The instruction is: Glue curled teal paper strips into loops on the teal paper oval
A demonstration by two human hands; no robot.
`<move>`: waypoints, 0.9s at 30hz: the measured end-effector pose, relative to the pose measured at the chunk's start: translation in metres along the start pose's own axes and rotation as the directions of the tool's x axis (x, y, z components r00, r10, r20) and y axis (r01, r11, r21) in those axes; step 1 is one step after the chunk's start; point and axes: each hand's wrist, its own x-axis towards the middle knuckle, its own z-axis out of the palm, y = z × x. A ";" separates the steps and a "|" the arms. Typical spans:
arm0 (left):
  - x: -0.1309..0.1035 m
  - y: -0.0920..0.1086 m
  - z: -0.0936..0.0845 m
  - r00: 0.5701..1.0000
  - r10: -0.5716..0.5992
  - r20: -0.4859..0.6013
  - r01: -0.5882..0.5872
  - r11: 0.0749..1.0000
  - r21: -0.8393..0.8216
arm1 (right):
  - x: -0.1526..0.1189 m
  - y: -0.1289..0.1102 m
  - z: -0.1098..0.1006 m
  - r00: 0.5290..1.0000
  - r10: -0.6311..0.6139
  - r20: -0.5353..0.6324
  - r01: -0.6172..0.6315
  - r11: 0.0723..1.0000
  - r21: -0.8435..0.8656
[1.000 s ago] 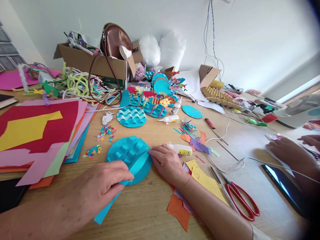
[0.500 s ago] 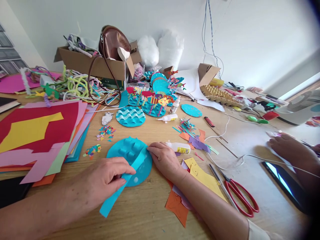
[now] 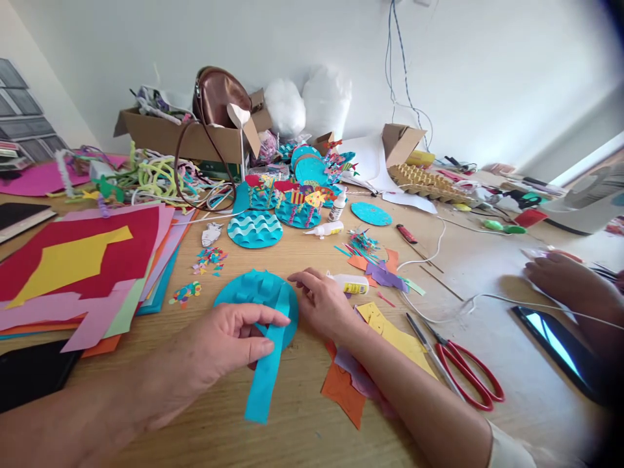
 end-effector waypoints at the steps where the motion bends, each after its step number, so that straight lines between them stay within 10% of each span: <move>1: -0.001 0.003 0.001 1.000 0.010 -0.010 -0.010 0.999 -0.032 | -0.001 -0.003 -0.001 0.999 -0.009 0.033 0.009 1.000 -0.011; 12: 0.007 0.002 -0.002 0.985 0.168 0.030 -0.171 0.977 0.131 | -0.001 -0.003 0.011 0.998 -0.049 -0.034 0.049 0.999 0.001; 17: 0.043 0.015 -0.049 0.853 0.510 -0.116 -0.258 0.604 0.754 | -0.001 0.004 0.012 0.992 -0.050 -0.116 0.060 0.995 0.078; 27: 0.111 0.002 -0.079 0.959 0.281 0.028 -0.184 0.549 0.816 | 0.000 0.008 0.009 0.993 -0.008 -0.117 0.027 0.987 0.159</move>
